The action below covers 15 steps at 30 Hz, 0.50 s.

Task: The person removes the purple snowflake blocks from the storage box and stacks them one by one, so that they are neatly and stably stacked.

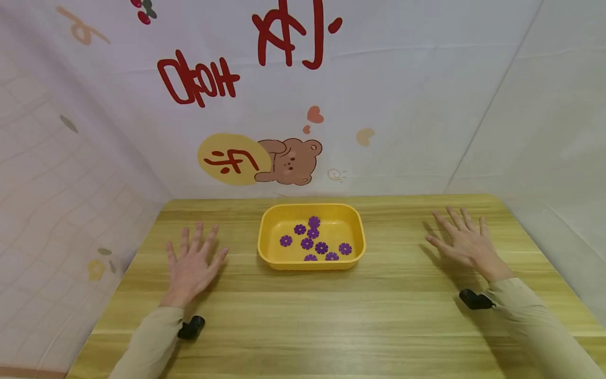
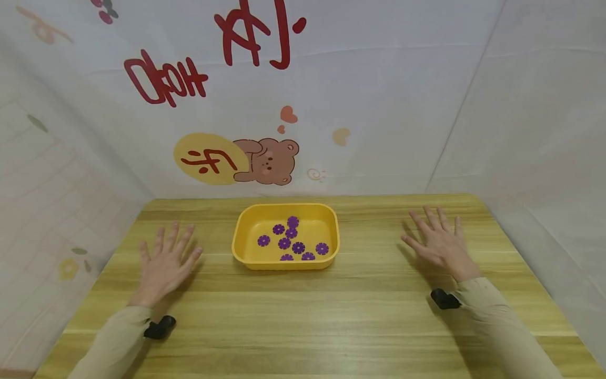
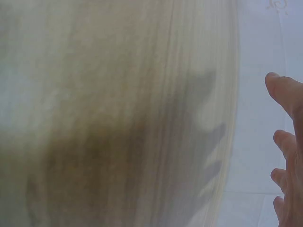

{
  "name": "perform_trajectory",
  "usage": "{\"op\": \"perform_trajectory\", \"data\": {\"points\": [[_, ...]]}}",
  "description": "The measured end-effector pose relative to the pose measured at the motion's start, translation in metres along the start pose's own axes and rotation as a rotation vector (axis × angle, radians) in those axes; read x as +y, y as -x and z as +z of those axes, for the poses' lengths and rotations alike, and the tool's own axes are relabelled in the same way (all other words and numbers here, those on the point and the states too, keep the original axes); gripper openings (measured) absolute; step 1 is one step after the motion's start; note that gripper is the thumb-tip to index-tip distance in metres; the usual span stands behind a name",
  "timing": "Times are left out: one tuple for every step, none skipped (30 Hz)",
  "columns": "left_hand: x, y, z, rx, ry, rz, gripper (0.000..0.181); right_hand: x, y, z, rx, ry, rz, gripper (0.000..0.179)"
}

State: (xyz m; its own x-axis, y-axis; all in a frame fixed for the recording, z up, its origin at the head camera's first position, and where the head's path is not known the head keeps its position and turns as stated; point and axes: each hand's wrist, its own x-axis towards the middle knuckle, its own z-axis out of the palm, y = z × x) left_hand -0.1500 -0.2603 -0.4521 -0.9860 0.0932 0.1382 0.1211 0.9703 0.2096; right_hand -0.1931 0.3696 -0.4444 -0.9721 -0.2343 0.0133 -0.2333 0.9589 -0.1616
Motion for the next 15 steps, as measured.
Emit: {"op": "perform_trajectory", "data": {"points": [[0.000, -0.001, 0.000, -0.004, 0.002, 0.000, 0.070, 0.000, -0.001, 0.000, 0.001, 0.002, 0.001, 0.079], [0.000, -0.002, 0.001, -0.007, 0.001, 0.001, 0.070, -0.001, -0.001, -0.001, 0.003, 0.002, 0.000, 0.079], [0.001, -0.002, 0.001, -0.009, 0.004, 0.003, 0.070, -0.002, -0.002, -0.001, 0.006, 0.003, 0.000, 0.080], [0.001, -0.003, 0.001, -0.012, 0.002, 0.003, 0.070, -0.003, -0.003, -0.001, 0.008, 0.004, 0.000, 0.080], [0.002, -0.004, 0.002, -0.014, 0.005, 0.004, 0.070, -0.004, -0.005, -0.002, 0.012, 0.004, -0.002, 0.080], [0.003, -0.005, 0.002, -0.015, 0.005, 0.004, 0.070, -0.005, -0.006, -0.003, 0.017, 0.001, -0.005, 0.079], [0.004, -0.006, 0.002, -0.016, 0.011, 0.005, 0.070, -0.006, -0.006, -0.003, 0.019, 0.002, -0.009, 0.079], [0.005, -0.007, 0.002, -0.014, 0.013, 0.006, 0.070, -0.007, -0.007, -0.003, 0.019, 0.002, -0.012, 0.079], [0.006, -0.008, 0.002, -0.012, 0.018, 0.008, 0.070, -0.007, -0.007, -0.004, 0.020, 0.002, -0.014, 0.079], [0.007, -0.010, 0.002, -0.012, 0.020, 0.010, 0.070, -0.008, -0.007, -0.004, 0.018, 0.001, -0.014, 0.078], [0.008, -0.011, 0.003, -0.013, 0.028, 0.015, 0.070, -0.008, -0.006, -0.004, 0.017, 0.000, -0.013, 0.078], [0.009, -0.012, 0.002, -0.012, 0.030, 0.016, 0.070, -0.009, -0.006, -0.004, 0.018, 0.002, -0.013, 0.078], [0.010, -0.013, 0.003, -0.012, 0.035, 0.017, 0.070, -0.010, -0.006, -0.003, 0.019, 0.004, -0.016, 0.078], [0.010, -0.014, 0.004, -0.009, 0.035, 0.017, 0.070, -0.010, -0.007, -0.003, 0.024, 0.003, -0.018, 0.077], [0.011, -0.015, 0.005, -0.006, 0.036, 0.020, 0.070, -0.011, -0.007, -0.002, 0.030, 0.002, -0.019, 0.077]]}}
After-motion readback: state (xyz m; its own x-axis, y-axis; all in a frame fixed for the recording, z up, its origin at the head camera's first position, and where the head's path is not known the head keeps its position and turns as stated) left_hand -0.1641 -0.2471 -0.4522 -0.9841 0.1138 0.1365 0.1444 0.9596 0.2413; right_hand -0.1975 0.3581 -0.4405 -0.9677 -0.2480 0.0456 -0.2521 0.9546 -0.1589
